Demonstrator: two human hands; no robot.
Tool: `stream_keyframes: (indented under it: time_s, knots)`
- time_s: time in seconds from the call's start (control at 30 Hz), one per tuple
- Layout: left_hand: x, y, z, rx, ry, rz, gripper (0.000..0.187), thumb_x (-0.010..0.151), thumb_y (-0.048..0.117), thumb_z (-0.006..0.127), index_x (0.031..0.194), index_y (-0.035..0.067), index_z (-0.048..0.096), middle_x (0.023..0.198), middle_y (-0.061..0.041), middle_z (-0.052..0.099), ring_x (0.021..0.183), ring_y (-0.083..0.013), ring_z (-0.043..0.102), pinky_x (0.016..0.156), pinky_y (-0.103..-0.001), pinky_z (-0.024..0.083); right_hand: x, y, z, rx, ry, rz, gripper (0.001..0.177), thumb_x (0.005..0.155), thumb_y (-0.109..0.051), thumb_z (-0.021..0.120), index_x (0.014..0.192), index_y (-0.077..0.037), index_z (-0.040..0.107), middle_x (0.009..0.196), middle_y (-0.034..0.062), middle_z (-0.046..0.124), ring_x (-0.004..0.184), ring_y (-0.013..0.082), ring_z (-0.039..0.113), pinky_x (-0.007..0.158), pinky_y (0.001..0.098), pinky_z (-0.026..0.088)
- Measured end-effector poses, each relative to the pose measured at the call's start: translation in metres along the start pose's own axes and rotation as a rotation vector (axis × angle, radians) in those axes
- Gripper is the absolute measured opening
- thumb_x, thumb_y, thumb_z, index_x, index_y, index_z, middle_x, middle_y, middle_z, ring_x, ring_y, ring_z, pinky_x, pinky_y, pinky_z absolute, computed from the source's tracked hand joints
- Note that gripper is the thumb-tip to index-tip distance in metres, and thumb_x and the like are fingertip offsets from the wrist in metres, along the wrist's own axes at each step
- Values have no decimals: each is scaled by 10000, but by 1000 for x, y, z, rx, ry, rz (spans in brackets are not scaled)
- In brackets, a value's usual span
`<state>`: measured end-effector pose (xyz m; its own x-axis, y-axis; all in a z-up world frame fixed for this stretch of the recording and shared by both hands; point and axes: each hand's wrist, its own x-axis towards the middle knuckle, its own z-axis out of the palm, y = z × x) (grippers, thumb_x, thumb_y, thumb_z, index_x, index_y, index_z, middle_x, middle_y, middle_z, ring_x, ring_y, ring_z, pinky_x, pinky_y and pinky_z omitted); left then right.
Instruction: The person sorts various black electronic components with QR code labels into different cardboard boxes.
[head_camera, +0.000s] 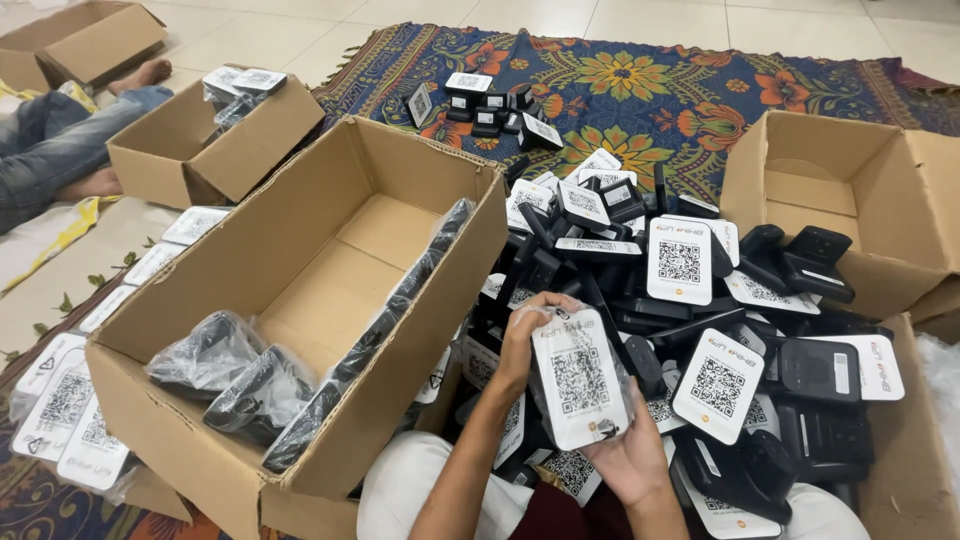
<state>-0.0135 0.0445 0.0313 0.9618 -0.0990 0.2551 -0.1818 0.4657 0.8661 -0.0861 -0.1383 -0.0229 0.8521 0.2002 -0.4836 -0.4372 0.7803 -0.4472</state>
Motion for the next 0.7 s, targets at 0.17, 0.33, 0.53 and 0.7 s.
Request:
stream_keyframes:
  time_s: [0.17,0.33,0.53,0.7]
  knots:
    - [3,-14,-5,5,9,82,297,942,168,427,949,-28,649,984,-133,680,920,-180,643,878,-312,524,14,12,-14,120,-172,127,539,1033,-526,454,1351,-115,600,1305,99,661,1161,275,623,976,478,492]
    - [3,-10,-3,6,86,94,262,984,169,444,922,-6,628,909,-81,656,846,-147,607,806,-297,503,14,21,-8,201,-84,207,551,1029,-527,453,1360,-108,591,1339,92,643,1226,264,598,1061,478,459]
    - [-1,-1,1,41,152,114,253,1017,188,451,911,19,607,887,-50,625,817,-112,564,778,-268,467,23,31,-18,162,-308,248,620,998,-530,424,1392,-65,536,1370,152,618,1281,317,556,1103,535,380]
    - [2,-3,-3,44,223,142,256,1027,194,443,910,32,605,868,-38,608,801,-103,543,753,-261,455,38,42,-40,70,-197,260,697,972,-565,400,1400,-24,498,1406,170,579,1341,338,505,1069,570,432]
